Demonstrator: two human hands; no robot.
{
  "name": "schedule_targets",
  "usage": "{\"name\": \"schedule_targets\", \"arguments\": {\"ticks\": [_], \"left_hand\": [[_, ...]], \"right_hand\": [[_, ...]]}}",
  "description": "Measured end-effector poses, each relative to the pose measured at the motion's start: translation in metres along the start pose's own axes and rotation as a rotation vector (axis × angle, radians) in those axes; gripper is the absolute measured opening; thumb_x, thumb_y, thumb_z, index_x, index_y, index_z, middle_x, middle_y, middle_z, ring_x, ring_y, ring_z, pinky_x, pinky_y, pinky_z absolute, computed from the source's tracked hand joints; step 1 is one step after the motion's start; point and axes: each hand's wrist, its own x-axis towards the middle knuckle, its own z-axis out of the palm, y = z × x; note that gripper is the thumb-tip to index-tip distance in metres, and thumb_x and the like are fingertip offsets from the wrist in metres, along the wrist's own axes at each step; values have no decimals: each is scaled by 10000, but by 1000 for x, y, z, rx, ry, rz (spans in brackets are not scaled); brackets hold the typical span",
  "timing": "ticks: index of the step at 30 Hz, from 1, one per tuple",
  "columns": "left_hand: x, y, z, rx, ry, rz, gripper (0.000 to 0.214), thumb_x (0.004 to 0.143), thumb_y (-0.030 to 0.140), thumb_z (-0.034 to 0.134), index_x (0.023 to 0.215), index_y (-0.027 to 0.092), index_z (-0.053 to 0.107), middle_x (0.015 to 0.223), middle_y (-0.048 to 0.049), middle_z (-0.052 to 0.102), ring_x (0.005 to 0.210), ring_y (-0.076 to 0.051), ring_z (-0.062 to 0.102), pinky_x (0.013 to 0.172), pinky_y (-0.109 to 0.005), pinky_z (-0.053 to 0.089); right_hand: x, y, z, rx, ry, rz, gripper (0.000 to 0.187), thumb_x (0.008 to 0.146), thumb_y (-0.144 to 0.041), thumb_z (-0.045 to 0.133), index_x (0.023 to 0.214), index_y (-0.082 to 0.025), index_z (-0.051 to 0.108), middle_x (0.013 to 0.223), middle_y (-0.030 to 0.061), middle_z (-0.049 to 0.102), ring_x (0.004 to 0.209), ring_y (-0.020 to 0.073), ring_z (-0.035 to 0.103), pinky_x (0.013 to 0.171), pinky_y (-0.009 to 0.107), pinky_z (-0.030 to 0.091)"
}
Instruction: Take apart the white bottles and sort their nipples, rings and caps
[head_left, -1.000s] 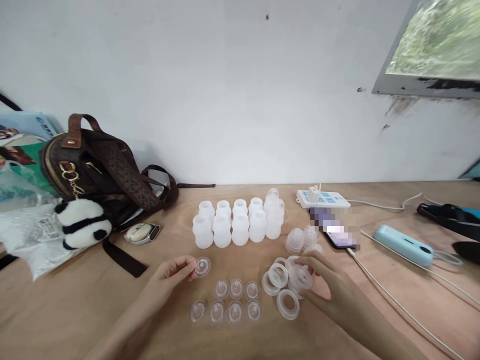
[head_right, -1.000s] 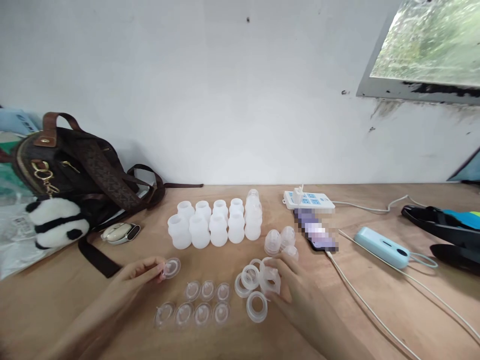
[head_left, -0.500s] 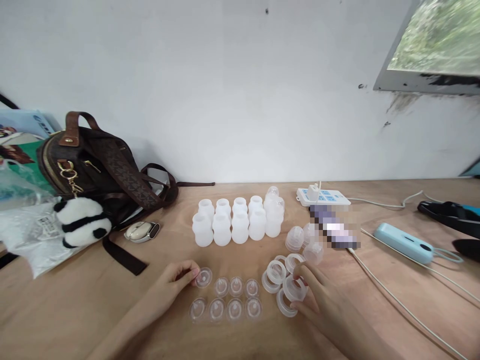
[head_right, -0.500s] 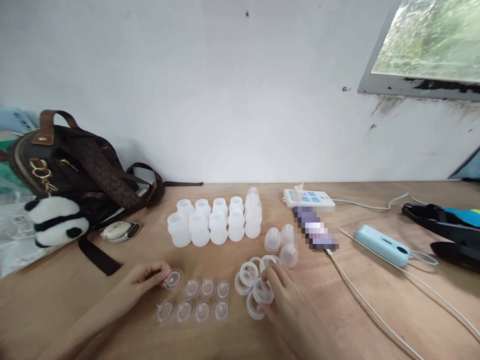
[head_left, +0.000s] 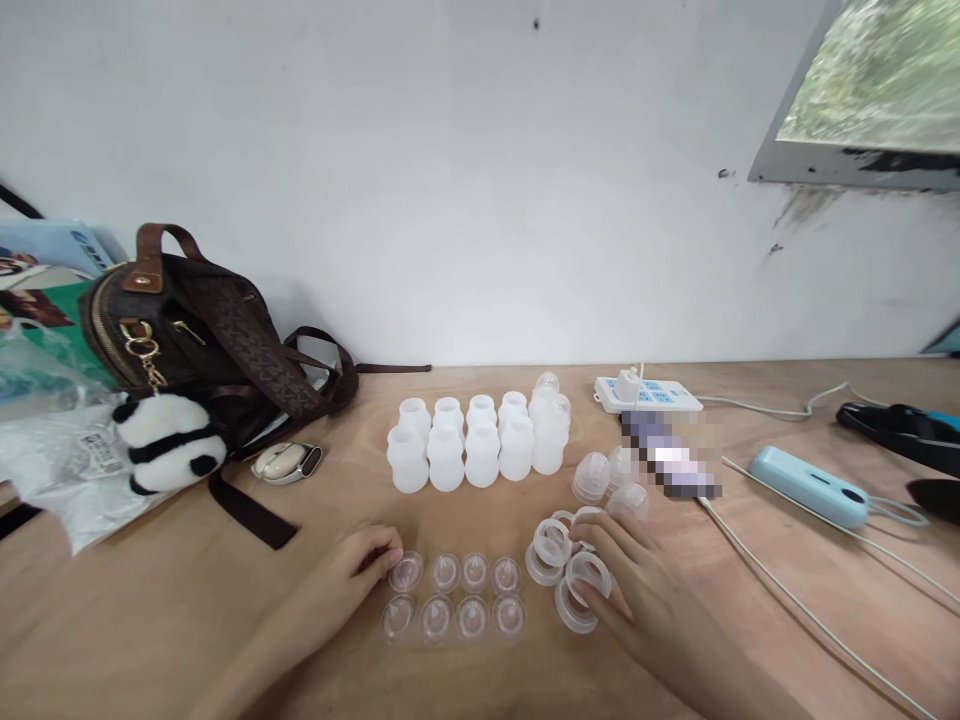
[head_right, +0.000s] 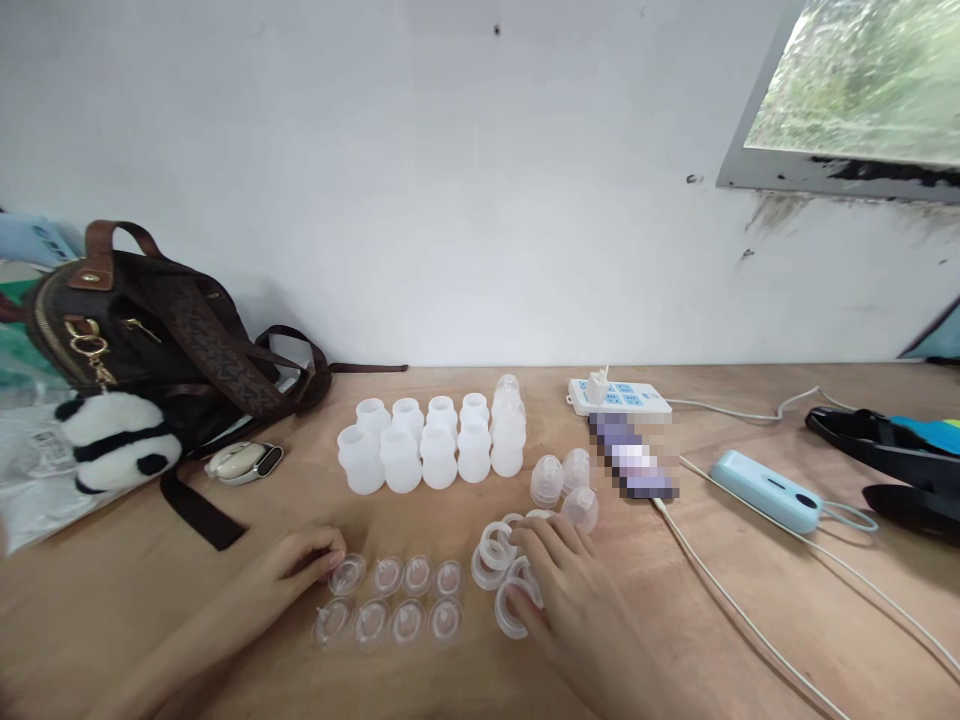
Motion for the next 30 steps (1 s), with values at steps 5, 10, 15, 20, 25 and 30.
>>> {"name": "schedule_targets", "arguments": {"ticks": [5,10,15,20,25,30], "left_hand": [[0,0,-2,137,-9,57,351,899,377,394,610,213,508,661,-23,610,687,-221,552,683,-304,406],[0,-5,-1,233,-31,86,354,930,340,354,635,212,504,705,-26,627,720,-220,569,726,-313,404],[0,-5,1,262,-5,96,348,936,351,364,671,215,543,738,-24,656,754,-222,582,764,-328,405],[2,-1,6,356,48,70,277,910,333,411,715,213,567,762,-19,677,761,-233,602,756,-354,401],[4,-3,14,422,107,83,245,898,296,428,705,210,551,748,-18,670,757,-239,619,742,-360,390],[3,-7,22,395,166,97,229,935,270,409,767,213,553,798,-15,689,800,-247,640,750,-364,379]], "right_hand": [[9,-7,-2,-83,-54,-84,247,860,-149,604,1086,-223,537,1072,81,667,1036,297,583,808,440,527],[10,-4,1,-130,-43,-61,174,864,-198,623,1021,-216,551,1032,89,670,984,300,587,765,431,512],[8,-2,-1,-90,-20,-54,136,882,-192,596,1006,-219,549,1002,77,670,987,286,580,780,409,495],[26,0,-12,-80,23,-67,16,938,-206,537,932,-204,552,892,61,660,860,253,570,726,374,450],[76,22,-29,-225,216,-64,132,968,-198,452,927,-191,578,923,90,679,872,270,579,777,404,413],[123,46,-21,-449,180,43,240,955,-263,489,1150,-148,569,1107,161,657,1035,341,570,830,431,407]]}}
